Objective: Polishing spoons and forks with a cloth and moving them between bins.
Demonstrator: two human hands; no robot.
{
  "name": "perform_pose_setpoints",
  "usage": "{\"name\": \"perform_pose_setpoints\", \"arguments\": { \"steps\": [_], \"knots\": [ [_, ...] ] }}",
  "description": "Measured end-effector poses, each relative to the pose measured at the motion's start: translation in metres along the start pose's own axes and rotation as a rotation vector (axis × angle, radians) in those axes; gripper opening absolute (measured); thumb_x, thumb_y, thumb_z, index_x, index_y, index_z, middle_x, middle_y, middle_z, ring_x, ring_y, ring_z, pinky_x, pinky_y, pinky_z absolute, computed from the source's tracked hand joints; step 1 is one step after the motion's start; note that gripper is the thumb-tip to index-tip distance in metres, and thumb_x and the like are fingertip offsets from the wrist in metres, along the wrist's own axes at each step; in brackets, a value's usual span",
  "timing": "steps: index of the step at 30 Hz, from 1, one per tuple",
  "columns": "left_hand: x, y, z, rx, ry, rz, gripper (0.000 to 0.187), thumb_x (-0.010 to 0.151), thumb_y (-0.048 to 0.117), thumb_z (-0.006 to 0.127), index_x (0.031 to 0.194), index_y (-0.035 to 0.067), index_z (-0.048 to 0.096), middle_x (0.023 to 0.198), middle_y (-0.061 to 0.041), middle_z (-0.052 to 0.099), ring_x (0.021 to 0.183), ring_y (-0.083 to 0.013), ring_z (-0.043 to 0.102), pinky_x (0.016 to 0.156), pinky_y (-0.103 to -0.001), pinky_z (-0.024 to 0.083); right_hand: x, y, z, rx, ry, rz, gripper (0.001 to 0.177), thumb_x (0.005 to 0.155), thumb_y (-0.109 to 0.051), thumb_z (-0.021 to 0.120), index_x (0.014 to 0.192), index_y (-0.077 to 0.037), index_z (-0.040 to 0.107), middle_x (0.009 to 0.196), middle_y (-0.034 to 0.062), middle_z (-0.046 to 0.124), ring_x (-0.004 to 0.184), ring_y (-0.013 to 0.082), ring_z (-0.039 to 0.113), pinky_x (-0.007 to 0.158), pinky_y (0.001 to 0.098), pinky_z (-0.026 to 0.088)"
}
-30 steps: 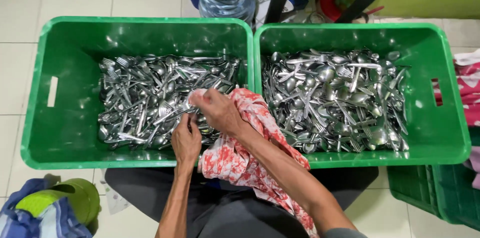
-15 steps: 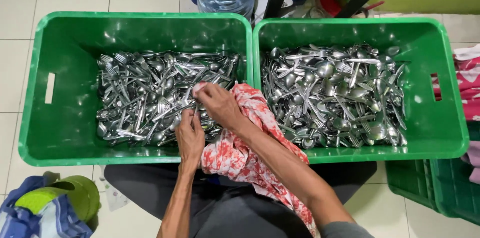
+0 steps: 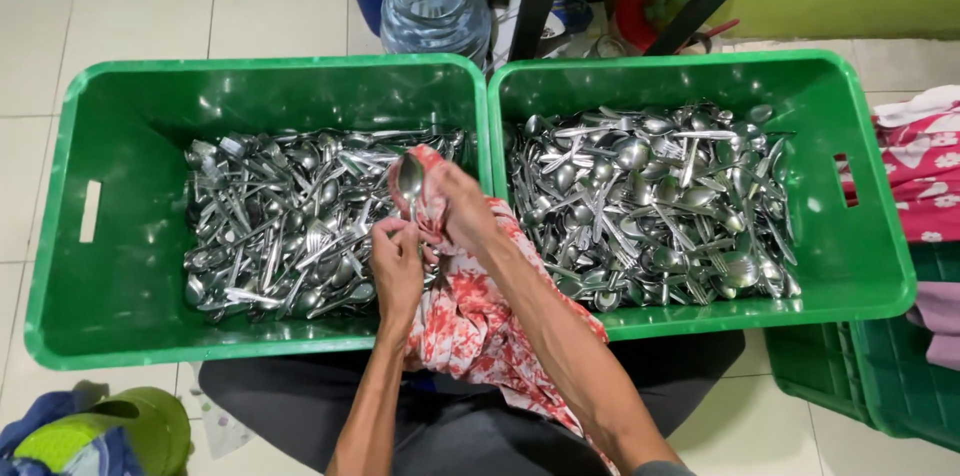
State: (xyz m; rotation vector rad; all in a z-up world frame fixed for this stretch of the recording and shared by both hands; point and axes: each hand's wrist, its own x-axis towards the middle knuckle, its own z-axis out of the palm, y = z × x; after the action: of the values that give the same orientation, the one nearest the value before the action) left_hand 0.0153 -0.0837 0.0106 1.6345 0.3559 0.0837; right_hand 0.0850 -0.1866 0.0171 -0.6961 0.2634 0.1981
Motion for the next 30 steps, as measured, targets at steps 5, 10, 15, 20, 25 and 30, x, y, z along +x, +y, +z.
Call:
{"name": "perform_pose_setpoints", "arguments": {
  "steps": [5, 10, 15, 20, 25, 30],
  "knots": [
    [-0.011, 0.029, 0.009, 0.262, 0.063, 0.093, 0.01, 0.099, 0.016, 0.063, 0.102, 0.007, 0.061, 0.071, -0.012, 0.069, 0.062, -0.0198, 0.061, 0.061, -0.036, 0.053, -0.011, -0.001, 0.002, -0.366, -0.058, 0.025, 0.024, 0.089, -0.015, 0.078, 0.072, -0.01, 0.062, 0.054, -0.0005, 0.056, 0.044, 0.0051, 0.053, 0.037, 0.0176, 0.039],
    [0.004, 0.016, -0.001, 0.242, 0.093, 0.067, 0.036, 0.107, 0.043, 0.052, 0.113, 0.008, 0.058, 0.105, -0.018, 0.066, 0.098, -0.0307, 0.061, 0.09, -0.046, 0.045, 0.005, 0.018, -0.006, -0.13, 0.01, -0.09, 0.013, 0.09, -0.009, 0.076, 0.082, -0.003, 0.068, 0.066, 0.0101, 0.069, 0.056, 0.0155, 0.07, 0.053, 0.0309, 0.058],
    [-0.016, 0.025, 0.018, 0.027, -0.162, -0.062, 0.068, 0.106, 0.049, 0.04, 0.151, -0.002, 0.038, 0.153, -0.031, 0.041, 0.145, -0.0438, 0.035, 0.122, -0.053, 0.024, 0.007, 0.007, 0.004, -0.259, 0.069, -0.184, 0.01, 0.092, -0.011, 0.072, 0.09, -0.001, 0.073, 0.067, 0.0066, 0.068, 0.058, 0.0111, 0.063, 0.059, 0.0265, 0.055],
    [0.014, 0.015, -0.038, 0.277, -0.028, -0.007, 0.061, 0.108, 0.05, 0.043, 0.145, 0.003, 0.046, 0.138, -0.026, 0.056, 0.132, -0.0452, 0.05, 0.111, -0.059, 0.036, -0.02, 0.002, 0.018, -0.433, -0.053, -0.114, 0.017, 0.093, -0.017, 0.073, 0.078, -0.009, 0.069, 0.056, 0.0045, 0.064, 0.051, 0.0105, 0.063, 0.049, 0.0239, 0.047],
    [0.035, 0.063, -0.022, 0.23, -0.203, 0.15, 0.041, 0.109, 0.035, 0.038, 0.132, 0.004, 0.052, 0.12, -0.016, 0.068, 0.122, -0.036, 0.058, 0.108, -0.055, 0.037, -0.001, 0.031, -0.025, -0.821, -0.31, -0.018, 0.014, 0.096, -0.016, 0.065, 0.082, -0.013, 0.069, 0.062, -0.0013, 0.062, 0.058, 0.0101, 0.058, 0.061, 0.0292, 0.048],
    [0.081, 0.003, -0.022, 0.298, -0.044, 0.229, 0.05, 0.111, 0.025, 0.029, 0.092, 0.013, 0.073, 0.083, -0.003, 0.079, 0.102, -0.023, 0.067, 0.101, -0.035, 0.043, -0.033, -0.001, 0.009, -0.941, -0.403, 0.037, 0.016, 0.099, -0.018, 0.06, 0.086, -0.012, 0.067, 0.068, -0.0037, 0.057, 0.068, 0.0125, 0.054, 0.07, 0.033, 0.046]
  ]
}}
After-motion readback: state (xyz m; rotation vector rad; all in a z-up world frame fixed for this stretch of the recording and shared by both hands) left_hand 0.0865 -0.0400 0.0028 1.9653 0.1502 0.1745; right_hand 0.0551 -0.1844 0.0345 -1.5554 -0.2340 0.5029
